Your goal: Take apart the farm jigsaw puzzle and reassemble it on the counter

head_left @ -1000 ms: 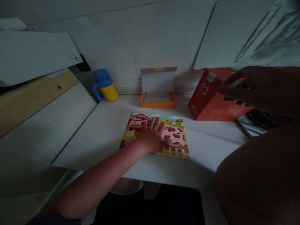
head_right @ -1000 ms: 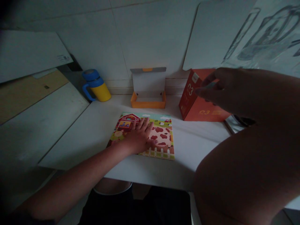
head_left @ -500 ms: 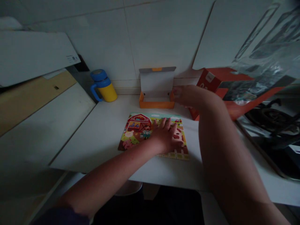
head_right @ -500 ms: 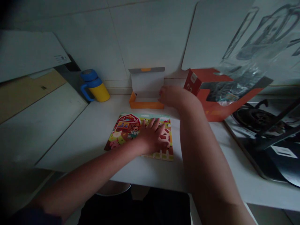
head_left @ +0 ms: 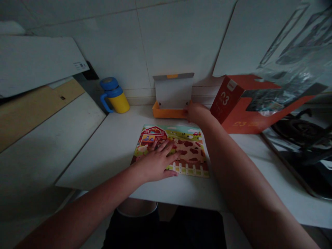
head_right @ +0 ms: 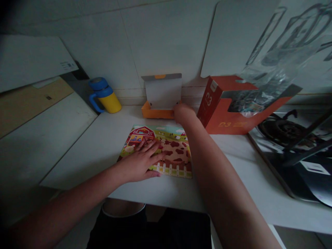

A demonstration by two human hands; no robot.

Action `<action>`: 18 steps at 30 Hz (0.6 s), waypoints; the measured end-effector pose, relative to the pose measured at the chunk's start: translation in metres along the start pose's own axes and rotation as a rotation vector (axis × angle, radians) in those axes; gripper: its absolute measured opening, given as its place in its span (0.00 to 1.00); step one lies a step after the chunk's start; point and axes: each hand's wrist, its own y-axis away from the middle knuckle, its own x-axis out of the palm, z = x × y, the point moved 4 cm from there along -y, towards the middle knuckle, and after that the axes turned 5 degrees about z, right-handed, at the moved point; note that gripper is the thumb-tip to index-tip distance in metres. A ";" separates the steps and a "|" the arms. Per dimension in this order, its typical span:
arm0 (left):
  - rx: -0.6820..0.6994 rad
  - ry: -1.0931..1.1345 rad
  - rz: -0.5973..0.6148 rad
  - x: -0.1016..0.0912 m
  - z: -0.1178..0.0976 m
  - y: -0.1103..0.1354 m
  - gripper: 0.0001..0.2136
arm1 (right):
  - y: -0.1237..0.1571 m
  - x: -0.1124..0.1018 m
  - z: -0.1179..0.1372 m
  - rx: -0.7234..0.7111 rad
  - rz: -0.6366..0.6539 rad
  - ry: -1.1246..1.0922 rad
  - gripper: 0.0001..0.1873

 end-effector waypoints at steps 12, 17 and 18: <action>-0.065 -0.165 -0.062 0.004 0.028 -0.025 0.30 | 0.070 -0.073 0.033 -0.077 -0.383 0.005 0.17; -0.077 -0.183 -0.081 -0.001 0.070 -0.052 0.23 | 0.057 -0.060 0.029 -0.042 -0.370 -0.005 0.18; -0.101 -0.193 -0.096 -0.002 0.078 -0.056 0.22 | 0.052 -0.056 0.028 -0.035 -0.356 -0.004 0.17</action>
